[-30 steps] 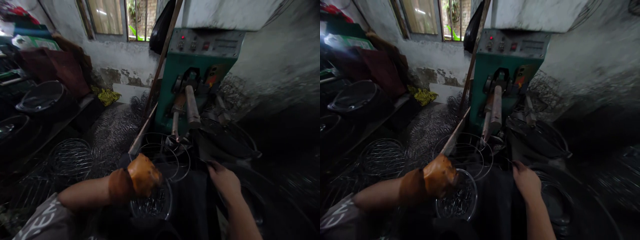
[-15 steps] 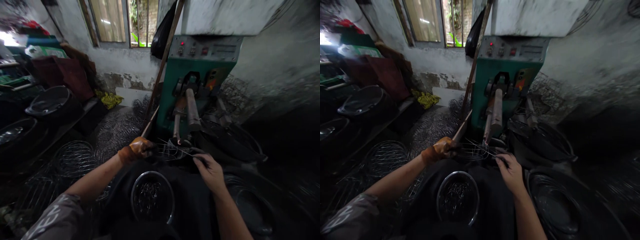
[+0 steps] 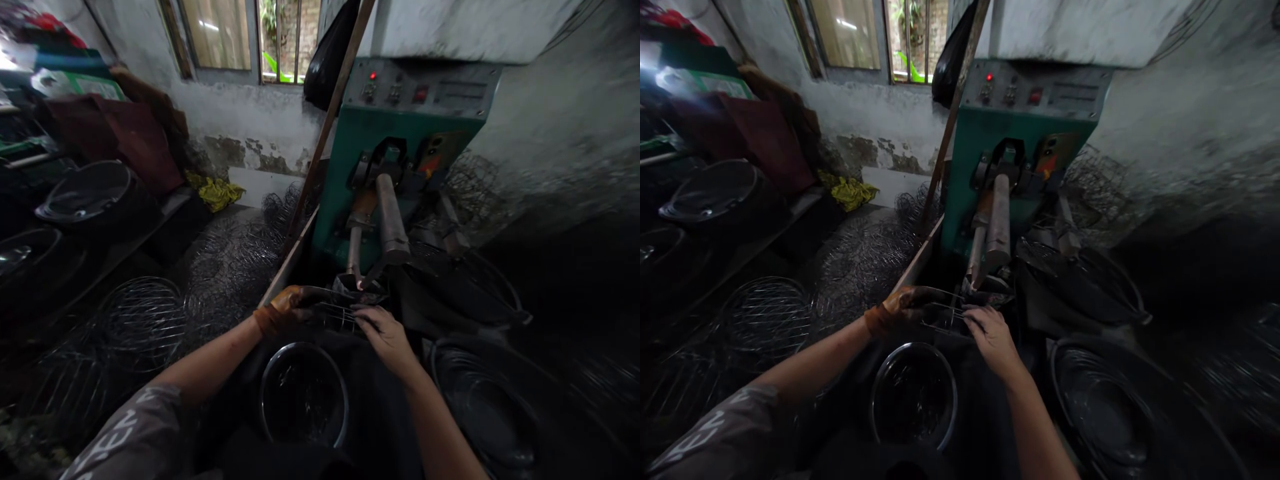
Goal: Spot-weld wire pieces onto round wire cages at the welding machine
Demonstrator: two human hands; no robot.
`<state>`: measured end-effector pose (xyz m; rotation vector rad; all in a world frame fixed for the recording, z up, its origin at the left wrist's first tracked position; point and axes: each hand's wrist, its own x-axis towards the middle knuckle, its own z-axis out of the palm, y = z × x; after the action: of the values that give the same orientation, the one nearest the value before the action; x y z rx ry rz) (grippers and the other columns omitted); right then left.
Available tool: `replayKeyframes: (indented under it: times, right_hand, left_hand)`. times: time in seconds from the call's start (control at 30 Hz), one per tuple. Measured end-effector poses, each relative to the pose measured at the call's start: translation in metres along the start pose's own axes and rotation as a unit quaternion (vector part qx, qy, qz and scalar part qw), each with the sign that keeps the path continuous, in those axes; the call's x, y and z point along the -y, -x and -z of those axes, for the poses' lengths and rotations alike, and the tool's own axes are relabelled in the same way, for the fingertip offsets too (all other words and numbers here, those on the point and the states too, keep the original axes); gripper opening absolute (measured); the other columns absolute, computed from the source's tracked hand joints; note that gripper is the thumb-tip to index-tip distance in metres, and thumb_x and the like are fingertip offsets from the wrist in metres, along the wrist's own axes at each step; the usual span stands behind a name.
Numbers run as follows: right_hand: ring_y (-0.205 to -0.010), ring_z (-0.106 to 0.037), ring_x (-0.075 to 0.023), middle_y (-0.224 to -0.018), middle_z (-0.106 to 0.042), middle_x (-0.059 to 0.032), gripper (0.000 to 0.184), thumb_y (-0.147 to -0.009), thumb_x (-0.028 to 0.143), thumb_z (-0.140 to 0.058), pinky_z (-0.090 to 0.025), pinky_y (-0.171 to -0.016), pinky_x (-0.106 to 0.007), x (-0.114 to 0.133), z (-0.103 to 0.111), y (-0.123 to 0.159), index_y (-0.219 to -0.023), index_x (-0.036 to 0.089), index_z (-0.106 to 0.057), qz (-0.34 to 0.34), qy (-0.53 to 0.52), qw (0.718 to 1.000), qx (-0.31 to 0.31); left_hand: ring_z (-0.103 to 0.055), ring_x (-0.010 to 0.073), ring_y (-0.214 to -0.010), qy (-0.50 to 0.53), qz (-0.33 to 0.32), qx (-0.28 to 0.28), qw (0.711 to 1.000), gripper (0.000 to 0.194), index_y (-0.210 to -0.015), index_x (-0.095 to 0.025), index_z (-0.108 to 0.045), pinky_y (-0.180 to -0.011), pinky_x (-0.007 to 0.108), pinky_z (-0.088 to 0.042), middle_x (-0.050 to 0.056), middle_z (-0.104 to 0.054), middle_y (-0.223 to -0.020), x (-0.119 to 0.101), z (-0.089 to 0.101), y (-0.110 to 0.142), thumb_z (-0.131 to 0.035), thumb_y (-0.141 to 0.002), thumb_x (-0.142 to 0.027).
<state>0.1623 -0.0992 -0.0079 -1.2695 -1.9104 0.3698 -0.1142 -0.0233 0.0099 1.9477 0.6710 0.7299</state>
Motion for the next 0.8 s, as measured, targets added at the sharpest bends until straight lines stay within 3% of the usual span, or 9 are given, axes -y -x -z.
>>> replayKeyframes:
  times: [0.07, 0.17, 0.23, 0.3, 0.37, 0.43, 0.5, 0.6, 0.8]
  right_hand:
    - [-0.099, -0.074, -0.0274, -0.104, -0.081, -0.0056, 0.028, -0.104, 0.045, -0.054, -0.055, -0.088, -0.044, -0.003, -0.001, 0.003, -0.096, 0.029, -0.076, -0.007, 0.009, 1.000, -0.014]
    - [-0.098, -0.074, -0.0276, -0.104, -0.081, -0.0062, 0.029, -0.103, 0.047, -0.055, -0.056, -0.088, -0.044, -0.008, 0.001, 0.005, -0.096, 0.028, -0.076, -0.028, 0.022, 0.998, -0.044]
    - [-0.098, -0.074, -0.0281, -0.104, -0.081, -0.0066, 0.029, -0.103, 0.047, -0.055, -0.056, -0.087, -0.045, -0.011, 0.003, 0.004, -0.096, 0.028, -0.076, -0.039, 0.036, 0.997, -0.054]
    - [-0.095, -0.074, -0.0286, -0.101, -0.081, -0.0068, 0.030, -0.102, 0.047, -0.054, -0.056, -0.084, -0.044, -0.010, 0.003, 0.002, -0.095, 0.028, -0.076, -0.040, 0.052, 0.997, -0.051]
    - [-0.091, -0.075, -0.0285, -0.097, -0.081, -0.0067, 0.030, -0.102, 0.047, -0.054, -0.055, -0.082, -0.044, -0.008, 0.002, 0.000, -0.094, 0.027, -0.076, -0.034, 0.059, 0.996, -0.049]
    - [-0.090, -0.075, -0.0280, -0.096, -0.080, -0.0063, 0.029, -0.102, 0.045, -0.054, -0.055, -0.082, -0.043, -0.004, 0.000, -0.002, -0.094, 0.027, -0.076, -0.030, 0.052, 0.997, -0.052]
    - [-0.091, -0.075, -0.0276, -0.096, -0.081, -0.0059, 0.027, -0.101, 0.044, -0.056, -0.055, -0.084, -0.042, -0.002, 0.000, -0.002, -0.093, 0.027, -0.076, -0.035, 0.040, 0.997, -0.060]
    - [-0.093, -0.075, -0.0283, -0.097, -0.081, -0.0063, 0.026, -0.099, 0.045, -0.059, -0.055, -0.086, -0.043, -0.003, 0.003, -0.001, -0.090, 0.027, -0.075, -0.052, 0.038, 0.995, -0.075]
    - [-0.099, -0.074, -0.0304, -0.104, -0.081, -0.0093, 0.028, -0.097, 0.047, -0.059, -0.054, -0.089, -0.046, -0.010, 0.005, 0.000, -0.089, 0.025, -0.075, -0.086, 0.041, 0.991, -0.092]
  left_hand:
    - [-0.074, 0.0227, -0.105, -0.018, -0.019, -0.049, 0.998, 0.037, -0.127, -0.021, -0.073, -0.092, 0.032, -0.059, 0.008, -0.078, -0.115, -0.003, -0.004, 0.004, -0.071, -0.093, -0.036]
    - [-0.075, 0.0225, -0.103, -0.086, -0.071, -0.182, 0.977, 0.029, -0.119, -0.021, -0.076, -0.096, 0.035, -0.059, 0.007, -0.078, -0.111, -0.006, -0.003, 0.008, -0.070, -0.093, -0.034]
    - [-0.073, 0.0258, -0.110, -0.152, -0.118, -0.234, 0.953, 0.040, -0.125, -0.020, -0.073, -0.102, 0.041, -0.058, 0.010, -0.077, -0.116, -0.005, -0.001, 0.007, -0.072, -0.090, -0.041]
    - [-0.064, 0.0325, -0.130, -0.213, -0.169, -0.206, 0.940, 0.073, -0.144, -0.018, -0.061, -0.113, 0.048, -0.050, 0.015, -0.068, -0.138, 0.000, -0.001, 0.001, -0.076, -0.083, -0.054]
    - [-0.051, 0.0383, -0.144, -0.261, -0.202, -0.132, 0.935, 0.097, -0.156, -0.015, -0.048, -0.120, 0.054, -0.043, 0.020, -0.055, -0.154, 0.010, -0.006, -0.009, -0.077, -0.077, -0.065]
    - [-0.052, 0.0399, -0.143, -0.286, -0.202, -0.088, 0.933, 0.094, -0.153, -0.014, -0.051, -0.117, 0.055, -0.045, 0.021, -0.057, -0.151, 0.023, -0.015, -0.020, -0.075, -0.078, -0.064]
    - [-0.065, 0.0365, -0.127, -0.278, -0.199, -0.084, 0.936, 0.082, -0.146, -0.013, -0.057, -0.108, 0.051, -0.053, 0.020, -0.069, -0.134, 0.034, -0.025, -0.028, -0.074, -0.080, -0.058]
    - [-0.074, 0.0300, -0.104, -0.241, -0.196, -0.126, 0.942, 0.070, -0.139, -0.014, -0.062, -0.093, 0.045, -0.060, 0.014, -0.076, -0.113, 0.042, -0.040, -0.032, -0.074, -0.082, -0.053]
    - [-0.074, 0.0291, -0.105, -0.188, -0.206, -0.211, 0.937, 0.056, -0.125, -0.017, -0.070, -0.093, 0.044, -0.061, 0.013, -0.077, -0.114, 0.037, -0.053, -0.026, -0.075, -0.082, -0.052]
